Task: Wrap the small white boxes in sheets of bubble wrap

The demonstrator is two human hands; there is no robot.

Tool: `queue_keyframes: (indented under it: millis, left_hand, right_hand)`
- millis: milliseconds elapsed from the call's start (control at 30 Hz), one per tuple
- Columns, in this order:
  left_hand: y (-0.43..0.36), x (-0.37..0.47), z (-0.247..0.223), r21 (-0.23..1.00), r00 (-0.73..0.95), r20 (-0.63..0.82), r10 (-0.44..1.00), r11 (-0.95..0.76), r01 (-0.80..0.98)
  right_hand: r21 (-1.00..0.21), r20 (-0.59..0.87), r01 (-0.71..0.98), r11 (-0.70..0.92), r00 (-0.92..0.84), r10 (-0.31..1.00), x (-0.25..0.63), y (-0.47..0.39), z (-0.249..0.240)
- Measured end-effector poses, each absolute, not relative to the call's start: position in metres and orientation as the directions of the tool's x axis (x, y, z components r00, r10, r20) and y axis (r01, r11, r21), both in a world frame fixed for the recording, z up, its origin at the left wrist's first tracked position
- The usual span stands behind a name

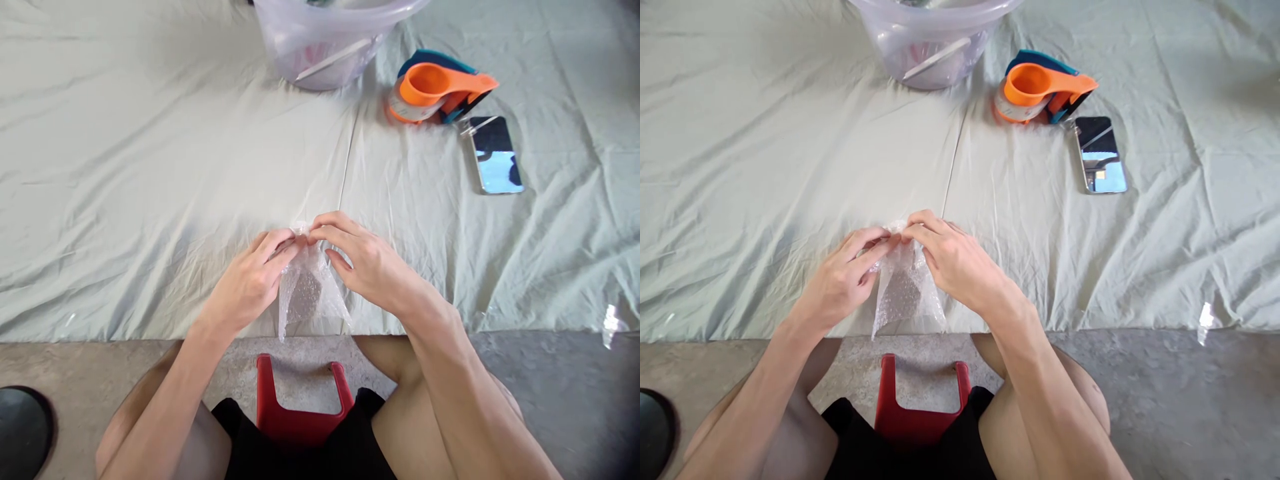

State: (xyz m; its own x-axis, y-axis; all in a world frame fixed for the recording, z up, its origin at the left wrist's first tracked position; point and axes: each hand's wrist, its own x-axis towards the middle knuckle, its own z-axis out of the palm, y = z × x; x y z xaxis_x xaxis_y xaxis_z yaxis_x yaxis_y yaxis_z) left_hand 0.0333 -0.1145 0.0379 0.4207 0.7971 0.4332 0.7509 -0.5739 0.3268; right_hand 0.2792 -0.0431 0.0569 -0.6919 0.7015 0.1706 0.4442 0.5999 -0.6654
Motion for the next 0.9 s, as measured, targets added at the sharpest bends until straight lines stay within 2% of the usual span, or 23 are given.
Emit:
queue_keyframes:
  millis: [133,367,500,767,900]
  left_hand:
    - [-0.123,0.031,0.036,0.258,0.473,0.395,0.787,-0.589,0.766]
    - [-0.13,0.023,0.026,0.228,0.511,0.407,0.757,-0.626,0.746]
    - [-0.13,0.022,0.026,0.149,0.551,0.425,0.719,-0.655,0.741]
    - [-0.129,0.025,0.018,0.175,0.516,0.432,0.74,-0.63,0.757]
    - [-0.127,0.031,0.015,0.136,0.497,0.488,0.717,-0.625,0.769]
  right_hand:
    - [-0.542,0.196,0.475,0.694,-0.731,0.653,0.281,-0.046,0.055]
    - [-0.366,0.217,0.527,0.767,-0.753,0.621,0.286,-0.059,0.041]
    - [-0.358,0.294,0.503,0.787,-0.739,0.606,0.286,-0.062,0.034]
    - [-0.37,0.377,0.48,0.795,-0.705,0.601,0.281,-0.058,0.032]
    - [-0.394,0.402,0.473,0.788,-0.682,0.611,0.278,-0.057,0.034]
